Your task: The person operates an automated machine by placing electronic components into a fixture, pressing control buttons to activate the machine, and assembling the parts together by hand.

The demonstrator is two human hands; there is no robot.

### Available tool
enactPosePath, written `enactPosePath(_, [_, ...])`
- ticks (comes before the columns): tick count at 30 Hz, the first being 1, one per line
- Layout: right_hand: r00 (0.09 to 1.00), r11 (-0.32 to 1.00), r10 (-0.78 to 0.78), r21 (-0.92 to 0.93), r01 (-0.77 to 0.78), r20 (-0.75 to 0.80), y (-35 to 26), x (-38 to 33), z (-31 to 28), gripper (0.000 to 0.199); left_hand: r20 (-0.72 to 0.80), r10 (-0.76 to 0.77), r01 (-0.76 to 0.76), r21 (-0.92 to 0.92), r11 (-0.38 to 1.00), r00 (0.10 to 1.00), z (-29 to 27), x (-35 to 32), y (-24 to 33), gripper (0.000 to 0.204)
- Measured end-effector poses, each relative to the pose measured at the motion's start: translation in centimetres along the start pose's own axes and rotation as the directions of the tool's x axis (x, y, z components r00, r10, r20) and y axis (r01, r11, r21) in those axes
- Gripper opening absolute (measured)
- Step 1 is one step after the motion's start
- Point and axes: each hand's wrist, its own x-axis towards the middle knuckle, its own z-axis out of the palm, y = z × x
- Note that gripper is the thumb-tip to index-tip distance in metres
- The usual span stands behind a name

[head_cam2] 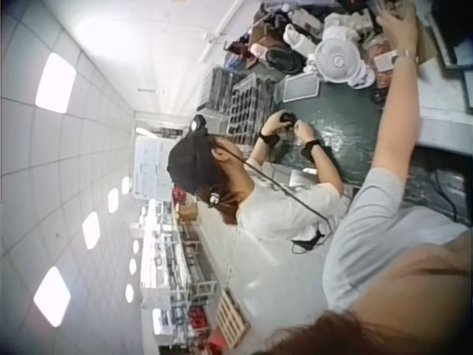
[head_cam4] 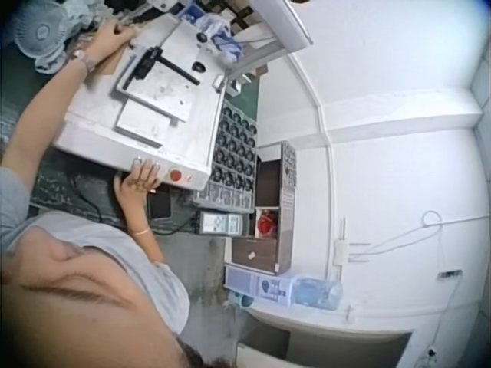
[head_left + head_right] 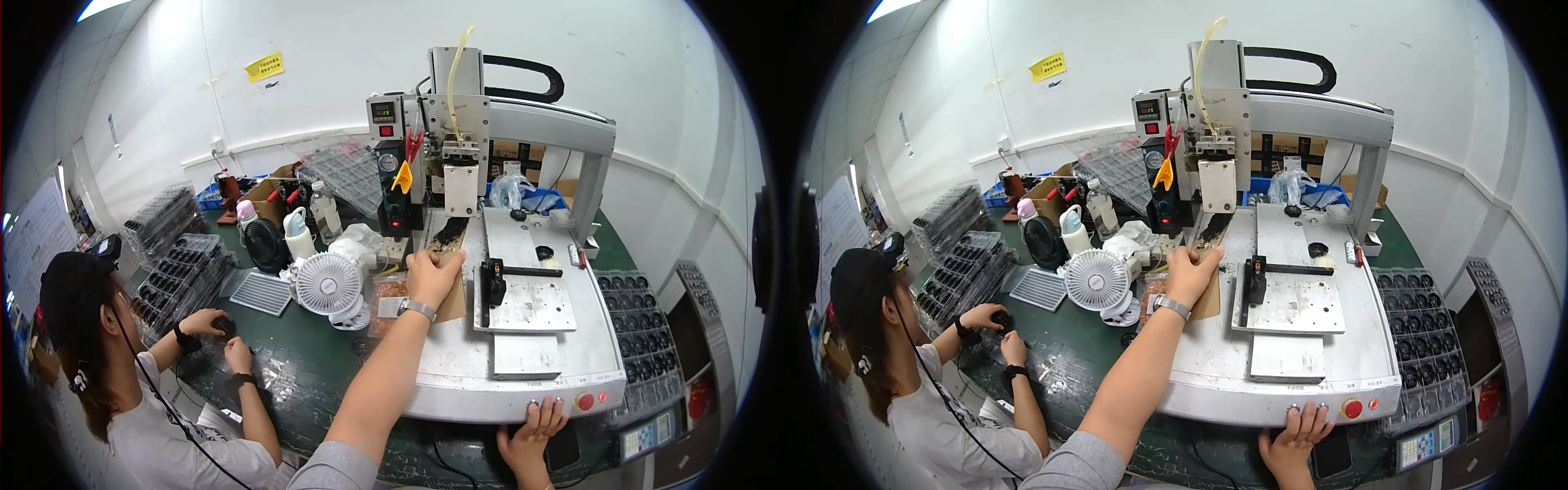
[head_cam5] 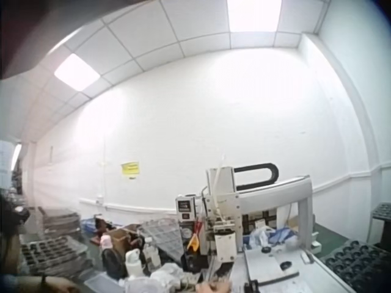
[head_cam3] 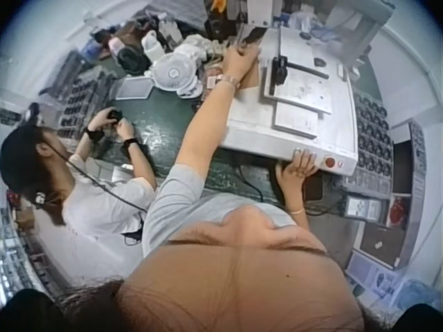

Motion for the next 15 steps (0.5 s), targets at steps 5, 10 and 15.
enactPosePath(5, [1.0,0.999,-0.011,-0.031,0.011,-0.019,0.5,-0.4,0.4,0.083,-0.009,0.006,-0.006,-0.004,1.0,1.0,0.2,0.0,0.1,0.07])
enactPosePath(10, [0.998,0.991,0.048,0.126,-0.052,0.037,0.3,-0.2,-1.5,0.072,-0.036,-0.002,0.003,0.009,1.0,0.999,-0.3,-0.3,-0.1,0.068])
enactPosePath(15, [0.877,0.902,0.431,0.098,-0.419,-0.213,4.2,0.7,-6.6,0.052,-0.043,0.01,-0.008,0.044,0.999,0.999,0.3,-0.4,0.5,0.067])
